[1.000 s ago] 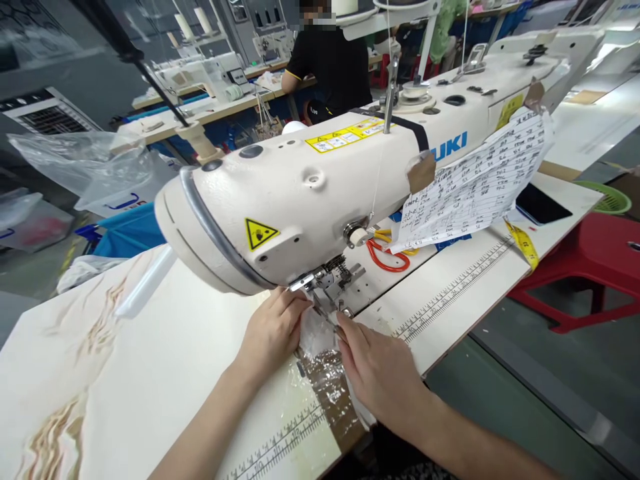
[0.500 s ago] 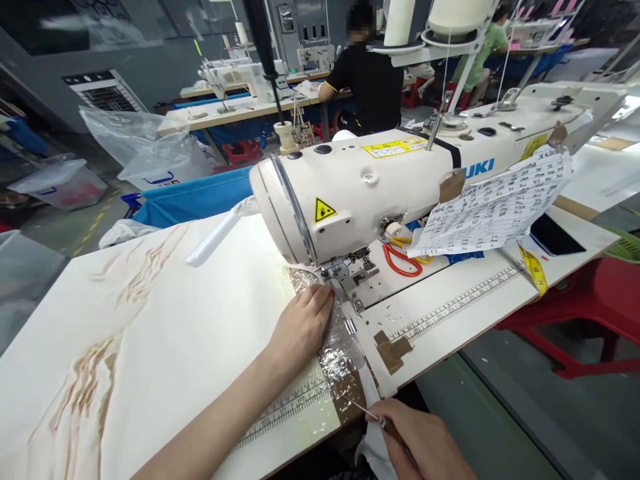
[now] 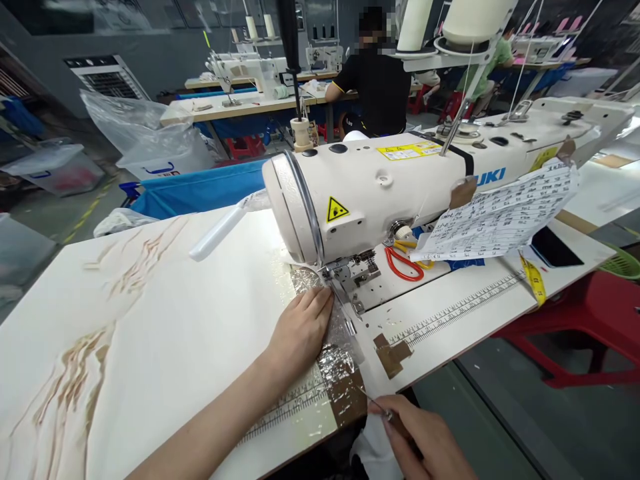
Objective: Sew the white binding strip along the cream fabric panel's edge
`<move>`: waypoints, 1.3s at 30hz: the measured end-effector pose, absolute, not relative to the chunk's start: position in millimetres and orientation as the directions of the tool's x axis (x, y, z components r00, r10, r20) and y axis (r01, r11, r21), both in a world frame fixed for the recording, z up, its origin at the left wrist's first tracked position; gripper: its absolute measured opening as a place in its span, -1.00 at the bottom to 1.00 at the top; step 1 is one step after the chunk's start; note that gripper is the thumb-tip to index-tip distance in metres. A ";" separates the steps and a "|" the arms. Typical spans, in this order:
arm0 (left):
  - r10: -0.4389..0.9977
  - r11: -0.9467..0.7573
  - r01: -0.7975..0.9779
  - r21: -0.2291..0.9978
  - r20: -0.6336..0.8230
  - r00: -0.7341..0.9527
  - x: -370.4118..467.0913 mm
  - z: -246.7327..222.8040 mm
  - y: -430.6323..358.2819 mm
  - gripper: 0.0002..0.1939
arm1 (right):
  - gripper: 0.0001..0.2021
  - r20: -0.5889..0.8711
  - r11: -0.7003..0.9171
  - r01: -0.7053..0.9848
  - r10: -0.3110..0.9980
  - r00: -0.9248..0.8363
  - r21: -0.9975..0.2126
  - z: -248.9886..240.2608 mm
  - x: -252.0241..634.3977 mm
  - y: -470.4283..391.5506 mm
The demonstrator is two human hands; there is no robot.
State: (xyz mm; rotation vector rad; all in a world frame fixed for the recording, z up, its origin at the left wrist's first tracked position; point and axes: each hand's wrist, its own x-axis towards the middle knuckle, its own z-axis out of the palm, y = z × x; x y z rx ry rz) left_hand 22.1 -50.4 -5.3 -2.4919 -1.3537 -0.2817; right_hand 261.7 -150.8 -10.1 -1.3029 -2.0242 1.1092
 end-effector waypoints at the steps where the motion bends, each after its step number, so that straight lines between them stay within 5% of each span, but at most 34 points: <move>1: 0.791 -0.510 0.848 -0.142 0.310 0.528 21.6 -6.1 -49.2 -0.53 | -0.73 -0.067 0.150 0.499 0.918 -0.391 -0.853 -10.5 261.7 -150.5; 7: 0.768 -0.568 0.822 0.031 0.379 0.516 11.6 -5.6 -41.0 -0.57 | -0.67 -0.231 -0.206 0.166 0.962 -0.149 -0.964 -12.8 253.0 -146.0; 10: 0.749 -0.605 0.793 0.069 0.389 0.537 5.5 -3.2 -39.8 -0.56 | -0.65 -0.384 -0.403 -0.129 0.911 -0.147 -0.906 -17.7 244.7 -149.3; 13: 0.729 -0.616 0.787 0.035 0.405 0.552 5.0 -5.0 -41.6 -0.56 | -0.57 -0.472 -0.508 -0.241 0.860 -0.194 -0.827 -22.5 238.3 -156.7; 18: 0.743 -0.561 0.826 -0.046 0.413 0.527 15.3 -6.4 -42.3 -0.59 | -0.60 -0.367 -0.370 0.027 0.905 -0.216 -0.929 -14.6 240.4 -154.3; 24: 0.749 -0.556 0.831 0.011 0.439 0.496 17.6 2.8 -33.4 -0.71 | -0.68 -0.209 -0.154 0.286 0.963 -0.172 -0.946 1.5 246.5 -129.8; 31: 0.684 -0.688 0.695 0.209 0.508 0.524 8.9 1.3 -32.6 -0.65 | -0.71 -0.105 -0.022 0.371 0.973 -0.206 -0.928 3.5 245.4 -118.7; 39: 0.733 -0.603 0.788 0.122 0.476 0.487 9.8 1.9 -34.7 -0.67 | -0.76 0.035 0.149 0.394 0.959 -0.280 -0.907 9.4 234.7 -103.9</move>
